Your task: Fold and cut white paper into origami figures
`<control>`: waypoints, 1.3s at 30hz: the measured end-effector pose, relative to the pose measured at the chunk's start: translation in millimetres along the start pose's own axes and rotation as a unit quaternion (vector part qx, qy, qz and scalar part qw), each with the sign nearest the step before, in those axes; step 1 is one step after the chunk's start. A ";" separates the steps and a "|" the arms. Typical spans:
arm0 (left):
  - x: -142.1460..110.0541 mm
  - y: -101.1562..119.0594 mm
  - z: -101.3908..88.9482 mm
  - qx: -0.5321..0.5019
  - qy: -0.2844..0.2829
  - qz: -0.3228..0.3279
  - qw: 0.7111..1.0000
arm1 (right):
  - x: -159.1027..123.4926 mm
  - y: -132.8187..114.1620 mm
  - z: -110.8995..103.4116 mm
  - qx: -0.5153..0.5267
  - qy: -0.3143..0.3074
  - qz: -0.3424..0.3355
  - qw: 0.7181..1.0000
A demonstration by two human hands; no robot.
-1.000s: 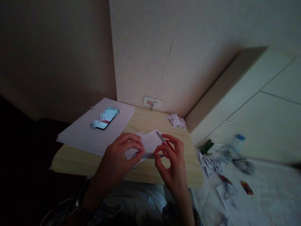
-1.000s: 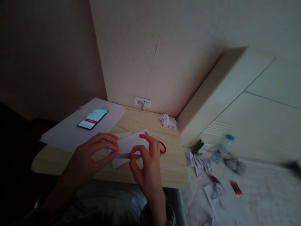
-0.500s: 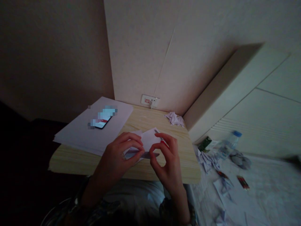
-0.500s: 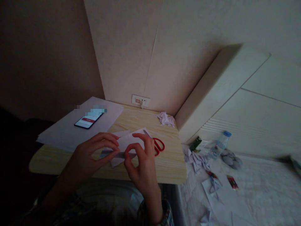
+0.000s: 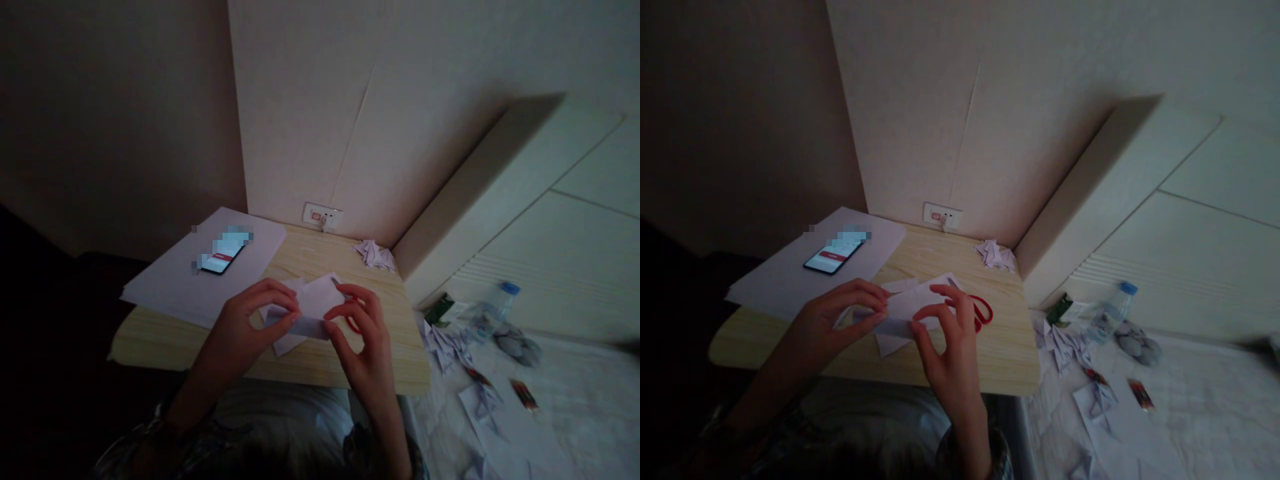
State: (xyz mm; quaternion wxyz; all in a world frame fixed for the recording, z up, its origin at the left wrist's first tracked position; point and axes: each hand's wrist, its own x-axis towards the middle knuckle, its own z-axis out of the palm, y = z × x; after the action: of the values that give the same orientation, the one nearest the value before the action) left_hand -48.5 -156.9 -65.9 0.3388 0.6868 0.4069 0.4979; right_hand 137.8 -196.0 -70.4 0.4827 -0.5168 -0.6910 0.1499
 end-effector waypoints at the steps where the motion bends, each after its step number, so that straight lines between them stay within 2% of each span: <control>1: -0.2 0.6 2.3 0.002 0.000 0.004 1.000 | 0.1 -1.2 1.4 0.002 -0.002 0.000 1.000; 5: -0.7 4.7 10.1 0.036 0.005 0.022 0.999 | -0.4 -1.7 2.6 -0.005 -0.002 -0.006 1.000; 11: -2.8 9.7 17.7 0.036 -0.029 0.027 0.999 | -1.1 -1.9 1.8 -0.018 -0.034 -0.012 0.999; 14: -3.5 10.4 18.6 0.035 -0.033 0.026 0.999 | -1.4 -2.9 1.9 -0.014 -0.026 -0.013 0.999; 23: -2.0 8.9 1.9 0.056 -0.015 0.018 0.998 | -1.0 1.8 -11.5 -0.024 0.008 -0.005 1.000; 30: 1.7 -2.6 -9.6 0.060 0.040 -0.002 0.997 | 1.8 6.4 -15.7 -0.006 0.056 0.014 0.998; 32: 1.6 -1.1 -7.2 0.024 0.019 -0.023 0.999 | 1.6 6.6 -11.6 0.002 0.048 0.022 0.999; 36: -1.2 3.5 2.1 -0.063 -0.076 -0.105 0.990 | 0.9 4.0 -1.3 0.013 0.037 0.015 0.999; 39: -2.8 2.4 6.4 -0.065 -0.089 -0.141 0.984 | 0.8 2.4 2.7 0.022 0.046 0.015 0.999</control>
State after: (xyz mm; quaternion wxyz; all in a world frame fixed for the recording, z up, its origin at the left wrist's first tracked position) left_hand -42.3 -160.8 -66.6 0.4843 0.6407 0.4348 0.4074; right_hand 136.9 -193.5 -73.0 0.5227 -0.5225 -0.6572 0.1479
